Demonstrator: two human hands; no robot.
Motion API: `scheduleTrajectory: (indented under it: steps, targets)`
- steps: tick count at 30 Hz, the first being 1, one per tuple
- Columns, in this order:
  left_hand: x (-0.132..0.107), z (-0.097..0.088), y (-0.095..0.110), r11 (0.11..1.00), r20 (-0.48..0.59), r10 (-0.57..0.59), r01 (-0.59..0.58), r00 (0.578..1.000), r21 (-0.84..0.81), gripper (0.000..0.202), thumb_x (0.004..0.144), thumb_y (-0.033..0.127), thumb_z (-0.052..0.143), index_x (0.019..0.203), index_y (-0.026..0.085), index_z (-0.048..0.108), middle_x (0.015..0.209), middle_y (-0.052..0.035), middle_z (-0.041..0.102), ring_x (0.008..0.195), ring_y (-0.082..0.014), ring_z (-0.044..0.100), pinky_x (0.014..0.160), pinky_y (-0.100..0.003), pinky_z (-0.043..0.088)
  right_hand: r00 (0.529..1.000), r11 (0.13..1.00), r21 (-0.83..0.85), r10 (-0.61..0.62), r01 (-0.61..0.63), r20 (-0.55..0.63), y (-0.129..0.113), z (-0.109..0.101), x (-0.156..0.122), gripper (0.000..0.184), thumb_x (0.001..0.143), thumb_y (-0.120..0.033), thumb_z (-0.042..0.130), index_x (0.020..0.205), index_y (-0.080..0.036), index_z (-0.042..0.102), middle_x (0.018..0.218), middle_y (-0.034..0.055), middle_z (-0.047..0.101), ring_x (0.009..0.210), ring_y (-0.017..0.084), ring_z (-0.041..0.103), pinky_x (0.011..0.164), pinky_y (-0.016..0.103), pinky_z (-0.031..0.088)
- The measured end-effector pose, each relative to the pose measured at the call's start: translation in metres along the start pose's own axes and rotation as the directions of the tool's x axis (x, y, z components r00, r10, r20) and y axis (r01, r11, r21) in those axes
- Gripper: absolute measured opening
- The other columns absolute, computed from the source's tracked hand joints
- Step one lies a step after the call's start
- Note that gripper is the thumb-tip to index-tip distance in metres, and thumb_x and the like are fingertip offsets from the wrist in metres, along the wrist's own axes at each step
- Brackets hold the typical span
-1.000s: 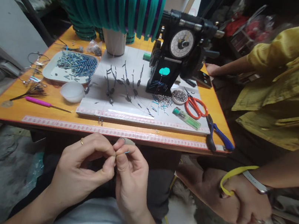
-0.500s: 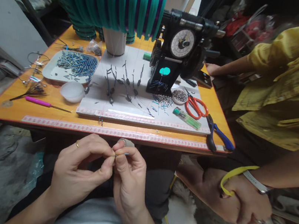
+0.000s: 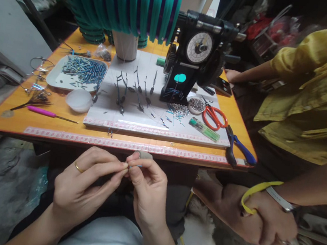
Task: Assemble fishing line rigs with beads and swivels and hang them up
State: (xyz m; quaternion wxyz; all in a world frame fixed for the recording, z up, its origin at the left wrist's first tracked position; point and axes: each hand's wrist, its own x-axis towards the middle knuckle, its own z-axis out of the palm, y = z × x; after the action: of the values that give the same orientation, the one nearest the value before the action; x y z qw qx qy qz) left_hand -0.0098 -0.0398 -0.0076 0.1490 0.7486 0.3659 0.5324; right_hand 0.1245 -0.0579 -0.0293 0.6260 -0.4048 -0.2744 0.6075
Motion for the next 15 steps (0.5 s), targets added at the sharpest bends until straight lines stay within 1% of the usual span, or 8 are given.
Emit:
scheduleTrajectory:
  steps: [4, 7, 10, 12, 15]
  targets:
    - [-0.0028, -0.0017, -0.0019, 0.999, 0.019, 0.034, -0.035, 0.999, 0.013, 0.024, 0.081, -0.003, 0.070, 0.099, 0.012, 0.070, 0.083, -0.0062, 0.069, 0.078, -0.0143, 0.062, 0.073, -0.027, 0.056, 0.998, 0.992, -0.119, -0.026, 0.032, 0.050, -0.0001, -0.0071, -0.0003, 0.005, 0.085, -0.030, 0.077, 0.086, -0.026, 0.078, 0.094, 0.0029, 0.073, 0.080, 0.012, 0.067, 0.076, 0.022, 0.055]
    - [-0.0038, -0.0027, -0.0026, 0.999, 0.026, 0.041, -0.041, 0.999, 0.008, 0.024, 0.081, -0.003, 0.070, 0.101, 0.012, 0.070, 0.084, -0.0063, 0.070, 0.078, -0.0143, 0.063, 0.072, -0.026, 0.056, 0.997, 0.985, -0.165, -0.031, 0.043, 0.074, -0.0005, -0.0103, -0.0017, 0.006, 0.087, -0.030, 0.074, 0.087, -0.024, 0.076, 0.094, 0.0035, 0.072, 0.074, 0.012, 0.066, 0.074, 0.024, 0.055]
    - [-0.0039, -0.0037, -0.0043, 0.999, 0.036, 0.053, -0.053, 0.998, 0.000, 0.026, 0.082, -0.002, 0.069, 0.103, 0.012, 0.070, 0.087, -0.0068, 0.072, 0.080, -0.0150, 0.064, 0.073, -0.027, 0.056, 0.995, 0.987, -0.155, -0.021, 0.037, 0.102, -0.0024, -0.0104, -0.0021, 0.006, 0.089, -0.029, 0.073, 0.086, -0.024, 0.075, 0.091, 0.0025, 0.072, 0.074, 0.012, 0.067, 0.074, 0.023, 0.054]
    - [-0.0038, -0.0047, -0.0063, 0.998, 0.049, 0.068, -0.068, 0.997, -0.008, 0.028, 0.082, -0.002, 0.069, 0.106, 0.012, 0.071, 0.090, -0.0072, 0.073, 0.083, -0.0157, 0.064, 0.074, -0.028, 0.056, 0.992, 0.992, -0.123, 0.017, -0.001, 0.123, -0.0044, -0.0098, -0.0012, 0.007, 0.088, -0.029, 0.073, 0.085, -0.023, 0.075, 0.087, 0.0015, 0.072, 0.073, 0.011, 0.066, 0.072, 0.022, 0.054]
    - [-0.0033, -0.0065, -0.0094, 0.996, 0.077, 0.080, -0.083, 0.994, 0.028, 0.030, 0.084, 0.003, 0.071, 0.110, 0.017, 0.071, 0.092, -0.0048, 0.075, 0.082, -0.0159, 0.063, 0.074, -0.029, 0.054, 0.991, 0.994, -0.099, 0.065, -0.053, 0.117, -0.0065, -0.0109, 0.0008, 0.008, 0.086, -0.029, 0.076, 0.082, -0.022, 0.075, 0.080, 0.0008, 0.071, 0.071, 0.011, 0.065, 0.069, 0.021, 0.054]
